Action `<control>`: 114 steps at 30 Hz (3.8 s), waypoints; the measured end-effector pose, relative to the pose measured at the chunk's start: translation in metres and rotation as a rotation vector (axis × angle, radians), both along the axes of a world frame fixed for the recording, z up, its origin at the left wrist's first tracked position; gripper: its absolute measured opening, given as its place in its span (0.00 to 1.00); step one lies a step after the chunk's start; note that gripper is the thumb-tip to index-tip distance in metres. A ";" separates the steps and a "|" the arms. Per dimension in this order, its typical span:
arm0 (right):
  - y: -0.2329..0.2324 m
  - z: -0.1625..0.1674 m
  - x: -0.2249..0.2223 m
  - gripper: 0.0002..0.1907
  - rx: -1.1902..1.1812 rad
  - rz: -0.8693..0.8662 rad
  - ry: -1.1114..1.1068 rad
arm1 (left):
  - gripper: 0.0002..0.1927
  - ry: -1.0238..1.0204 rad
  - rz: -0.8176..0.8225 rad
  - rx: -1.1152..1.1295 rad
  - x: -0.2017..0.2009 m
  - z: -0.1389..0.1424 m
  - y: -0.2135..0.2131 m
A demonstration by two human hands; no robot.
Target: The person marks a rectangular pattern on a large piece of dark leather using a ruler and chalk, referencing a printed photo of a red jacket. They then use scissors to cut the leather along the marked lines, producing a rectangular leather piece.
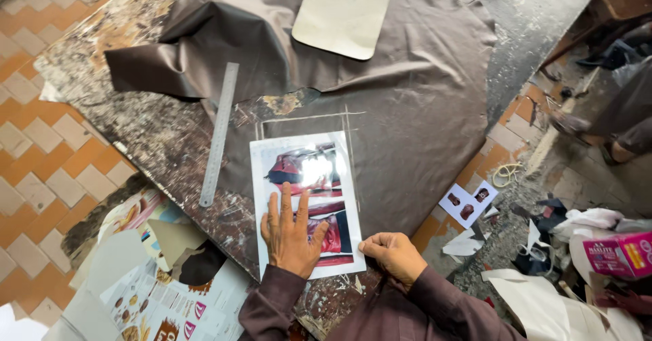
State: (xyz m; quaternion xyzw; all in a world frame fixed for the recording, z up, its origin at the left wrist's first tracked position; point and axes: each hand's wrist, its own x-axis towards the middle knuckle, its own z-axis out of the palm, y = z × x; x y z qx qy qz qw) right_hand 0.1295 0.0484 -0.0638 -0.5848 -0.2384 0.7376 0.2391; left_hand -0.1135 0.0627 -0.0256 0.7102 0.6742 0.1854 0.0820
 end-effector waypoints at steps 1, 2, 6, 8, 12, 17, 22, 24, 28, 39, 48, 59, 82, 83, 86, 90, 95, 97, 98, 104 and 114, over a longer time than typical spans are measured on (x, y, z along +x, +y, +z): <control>0.000 -0.001 -0.002 0.15 -0.006 0.065 -0.019 | 0.37 -0.014 -0.003 0.001 0.000 -0.002 -0.002; 0.000 -0.003 -0.005 0.20 -0.006 0.132 -0.038 | 0.37 -0.026 -0.005 0.009 -0.001 -0.003 -0.001; 0.018 0.002 -0.006 0.13 0.250 0.392 -0.119 | 0.33 -0.193 0.026 0.138 -0.026 0.004 -0.006; 0.041 0.012 0.012 0.13 0.469 0.268 -0.251 | 0.29 -0.173 0.111 0.232 -0.054 0.011 -0.008; 0.100 0.037 0.079 0.10 0.490 -0.098 -0.239 | 0.23 -0.110 0.401 0.317 -0.128 0.023 0.009; 0.141 0.047 0.102 0.10 0.449 -0.224 -0.277 | 0.30 -0.025 0.486 0.141 -0.173 0.029 0.048; 0.156 0.053 0.078 0.11 0.313 -0.318 -0.191 | 0.26 -0.115 0.514 -0.010 -0.175 0.026 0.072; 0.156 0.054 0.074 0.09 0.284 -0.302 -0.225 | 0.23 -0.110 0.502 -0.030 -0.172 0.026 0.077; 0.151 0.046 0.078 0.09 0.233 -0.304 -0.214 | 0.18 -0.118 0.488 -0.039 -0.172 0.025 0.083; 0.133 0.043 0.075 0.15 0.515 0.121 -0.770 | 0.12 -0.117 0.442 -0.200 -0.177 0.016 0.105; 0.030 0.054 -0.019 0.34 1.283 0.890 -1.272 | 0.13 -0.148 0.412 -0.134 -0.183 -0.003 0.094; 0.036 0.049 -0.037 0.35 1.274 1.081 -1.487 | 0.13 -0.122 0.432 -0.126 -0.188 -0.011 0.096; 0.012 0.038 0.035 0.25 0.710 0.148 -0.531 | 0.10 -0.627 -0.053 -0.251 -0.168 0.023 -0.012; 0.013 0.039 0.032 0.29 0.757 0.138 -0.601 | 0.10 -0.578 -0.074 -0.287 -0.165 0.023 -0.016; 0.015 0.042 0.018 0.31 1.232 0.380 -0.828 | 0.11 -0.470 -0.125 -0.362 -0.160 0.021 -0.020; 0.019 0.046 -0.001 0.30 1.196 0.512 -0.920 | 0.10 -0.341 -0.161 -0.286 -0.157 0.022 -0.012; 0.022 0.049 -0.004 0.20 1.109 0.496 -0.980 | 0.16 -0.231 -0.098 -0.065 -0.146 0.018 -0.009; 0.021 0.047 -0.001 0.19 1.123 0.455 -0.967 | 0.19 -0.202 -0.086 0.051 -0.142 0.015 -0.012; 0.021 0.046 0.000 0.19 1.129 0.434 -0.958 | 0.19 -0.220 -0.092 0.065 -0.141 0.013 -0.014; 0.027 0.045 0.002 0.15 1.097 0.415 -0.912 | 0.16 -0.259 -0.075 0.035 -0.140 0.011 -0.018; 0.048 0.045 0.028 0.09 0.916 0.645 -0.747 | 0.11 -0.100 -0.047 -0.231 -0.108 0.038 -0.024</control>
